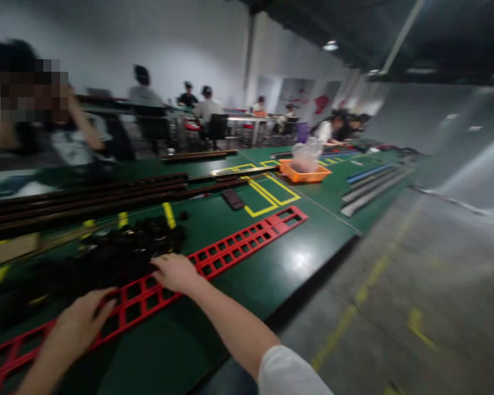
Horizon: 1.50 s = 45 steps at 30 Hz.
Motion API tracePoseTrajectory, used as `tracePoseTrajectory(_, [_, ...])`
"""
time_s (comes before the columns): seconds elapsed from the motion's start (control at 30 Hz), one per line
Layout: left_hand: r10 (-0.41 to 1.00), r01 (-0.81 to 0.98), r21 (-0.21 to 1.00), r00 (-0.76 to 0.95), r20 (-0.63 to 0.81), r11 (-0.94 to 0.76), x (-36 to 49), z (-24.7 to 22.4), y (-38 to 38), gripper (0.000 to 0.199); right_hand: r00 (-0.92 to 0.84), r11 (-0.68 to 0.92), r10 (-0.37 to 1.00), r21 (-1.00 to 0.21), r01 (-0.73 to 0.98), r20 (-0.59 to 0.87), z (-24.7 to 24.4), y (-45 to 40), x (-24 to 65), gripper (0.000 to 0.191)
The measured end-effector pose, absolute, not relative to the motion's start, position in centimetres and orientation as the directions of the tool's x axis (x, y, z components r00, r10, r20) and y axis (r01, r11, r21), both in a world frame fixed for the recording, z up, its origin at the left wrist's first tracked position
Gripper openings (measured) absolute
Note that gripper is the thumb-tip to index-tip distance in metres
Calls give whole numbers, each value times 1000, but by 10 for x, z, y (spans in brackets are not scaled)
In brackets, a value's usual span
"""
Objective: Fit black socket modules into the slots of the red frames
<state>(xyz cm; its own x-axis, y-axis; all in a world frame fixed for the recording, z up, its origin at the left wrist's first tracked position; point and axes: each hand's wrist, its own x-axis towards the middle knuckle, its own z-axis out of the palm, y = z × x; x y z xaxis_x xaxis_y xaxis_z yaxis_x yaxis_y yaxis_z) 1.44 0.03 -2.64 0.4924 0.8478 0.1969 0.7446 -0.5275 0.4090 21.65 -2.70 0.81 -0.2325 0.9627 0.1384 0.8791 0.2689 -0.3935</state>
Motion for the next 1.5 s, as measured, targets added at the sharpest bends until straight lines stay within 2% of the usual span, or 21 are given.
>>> tracePoseTrajectory(0.07, [908, 832, 363, 393, 146, -419, -29, -21, -12, 29, -216, 264, 964, -438, 859, 157, 3, -19, 223, 34])
tracePoseTrajectory(0.13, [926, 862, 341, 363, 104, -376, -41, -17, -18, 32, -248, 303, 953, -461, 834, 177, -2, -12, 224, 35])
tracePoseTrajectory(1.5, [928, 867, 337, 367, 64, -366, -31, -15, -18, 40, -266, 320, 947, -480, 817, 179, -6, -15, 224, 39])
